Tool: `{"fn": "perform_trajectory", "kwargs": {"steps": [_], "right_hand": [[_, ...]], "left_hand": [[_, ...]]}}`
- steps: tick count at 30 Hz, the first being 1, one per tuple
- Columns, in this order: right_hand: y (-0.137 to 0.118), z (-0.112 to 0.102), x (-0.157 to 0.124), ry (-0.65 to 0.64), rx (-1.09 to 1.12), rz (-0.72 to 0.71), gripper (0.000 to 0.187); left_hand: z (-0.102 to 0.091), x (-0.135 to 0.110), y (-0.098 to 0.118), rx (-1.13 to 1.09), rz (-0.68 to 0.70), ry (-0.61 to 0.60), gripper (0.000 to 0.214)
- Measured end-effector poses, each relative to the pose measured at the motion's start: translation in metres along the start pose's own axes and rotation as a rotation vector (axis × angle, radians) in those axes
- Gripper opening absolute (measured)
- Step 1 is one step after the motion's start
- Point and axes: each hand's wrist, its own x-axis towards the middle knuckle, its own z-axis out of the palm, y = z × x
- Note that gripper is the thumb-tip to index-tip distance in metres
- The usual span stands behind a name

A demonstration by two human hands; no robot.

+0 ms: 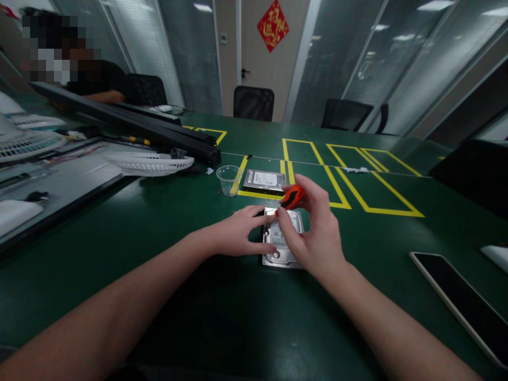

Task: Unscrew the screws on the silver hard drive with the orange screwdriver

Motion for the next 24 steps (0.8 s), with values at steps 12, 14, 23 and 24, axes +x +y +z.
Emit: {"fn": "perform_trajectory", "kwargs": {"steps": [12, 14, 23, 24], "right_hand": [[-0.0015, 0.0005, -0.0004, -0.001, 0.003, -0.002, 0.066], [-0.0012, 0.0005, -0.0013, -0.012, 0.03, 0.012, 0.068], [0.0001, -0.0013, 0.004, 0.016, -0.058, -0.054, 0.062], [-0.0005, -0.0012, 0.0039, 0.014, -0.053, -0.051, 0.063]], "left_hand": [[0.0016, 0.0006, -0.0011, -0.001, 0.006, 0.009, 0.082], [0.002, 0.0007, -0.0015, 0.004, 0.005, 0.005, 0.083], [0.0004, 0.0007, -0.0001, -0.003, -0.015, -0.01, 0.086], [0.0002, 0.0007, 0.0004, -0.004, -0.01, -0.006, 0.085]]}}
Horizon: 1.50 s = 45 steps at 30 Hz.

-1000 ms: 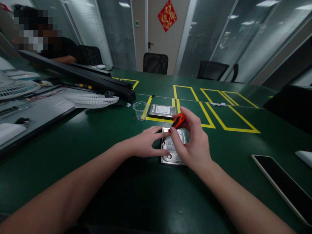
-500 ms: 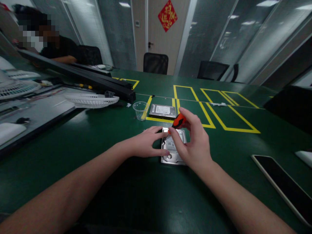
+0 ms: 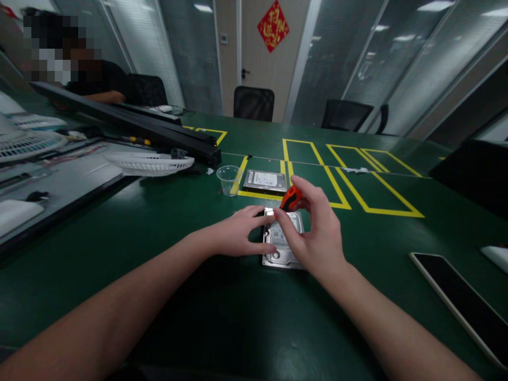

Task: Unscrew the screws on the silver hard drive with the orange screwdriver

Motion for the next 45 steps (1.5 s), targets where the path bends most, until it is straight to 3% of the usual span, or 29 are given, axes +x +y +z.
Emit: {"fn": "perform_trajectory", "kwargs": {"steps": [7, 31, 39, 45], "right_hand": [[-0.0022, 0.0, -0.0036, -0.035, 0.053, 0.047, 0.072], [0.0009, 0.0009, -0.0012, 0.006, -0.008, 0.012, 0.063], [-0.0025, 0.0007, -0.0047, -0.05, 0.072, 0.075, 0.067], [-0.0001, 0.0, -0.001, -0.013, -0.003, 0.007, 0.065]], "left_hand": [[-0.0003, 0.0001, -0.0005, -0.014, -0.001, 0.003, 0.085], [0.0003, 0.0005, -0.0014, 0.012, 0.0, 0.002, 0.087], [-0.001, -0.0002, 0.0006, 0.005, -0.013, -0.008, 0.088], [0.0019, -0.0005, -0.0033, -0.002, 0.003, 0.012, 0.088]]}}
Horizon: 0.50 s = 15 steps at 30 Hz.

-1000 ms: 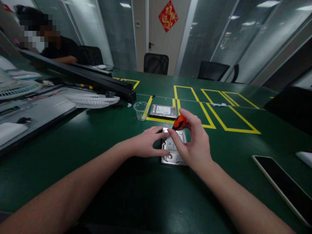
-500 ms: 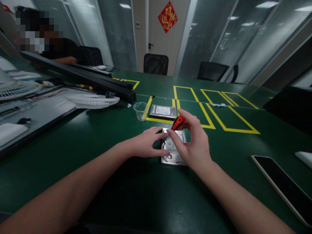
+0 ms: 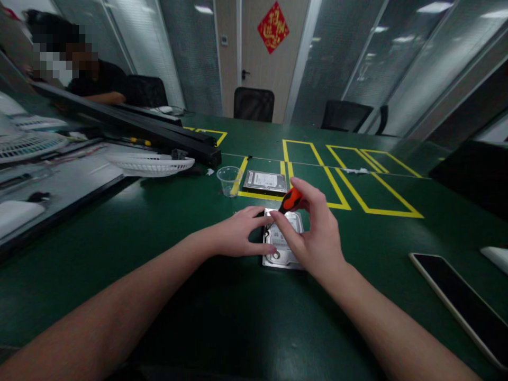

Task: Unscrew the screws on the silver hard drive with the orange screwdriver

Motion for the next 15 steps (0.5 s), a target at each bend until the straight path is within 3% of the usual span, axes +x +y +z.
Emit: {"fn": "perform_trajectory", "kwargs": {"steps": [11, 15], "right_hand": [[-0.0003, 0.0011, -0.0047, -0.053, 0.117, 0.079, 0.071], [-0.0004, -0.0002, -0.0018, -0.013, 0.027, 0.025, 0.067]], "left_hand": [[-0.0025, 0.0003, 0.0044, 0.016, 0.0, -0.014, 0.085], [-0.0003, 0.0005, 0.0009, 0.013, -0.005, -0.007, 0.088]]}}
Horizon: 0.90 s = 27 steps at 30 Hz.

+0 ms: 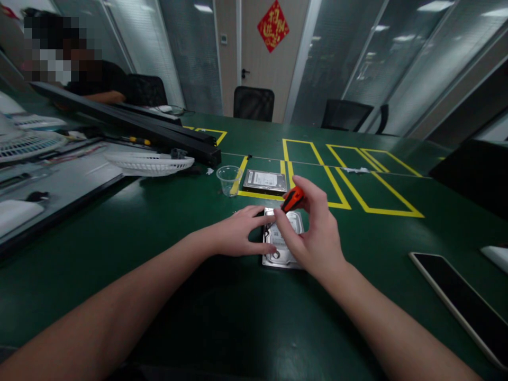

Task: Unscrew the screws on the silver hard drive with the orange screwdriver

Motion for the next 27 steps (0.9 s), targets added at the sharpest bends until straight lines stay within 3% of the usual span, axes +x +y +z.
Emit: {"fn": "perform_trajectory", "kwargs": {"steps": [6, 16, 27], "right_hand": [[0.0006, -0.0011, 0.0027, 0.013, -0.069, -0.022, 0.062], [-0.0001, 0.0014, 0.0002, -0.021, 0.038, -0.038, 0.072], [0.0018, 0.0003, 0.0027, 0.011, -0.038, -0.047, 0.06]], "left_hand": [[-0.0005, 0.0001, -0.0004, 0.002, -0.012, -0.012, 0.088], [0.0, 0.0, 0.0012, -0.005, 0.015, 0.018, 0.084], [0.0011, 0.0, -0.0017, 0.009, 0.029, 0.012, 0.086]]}}
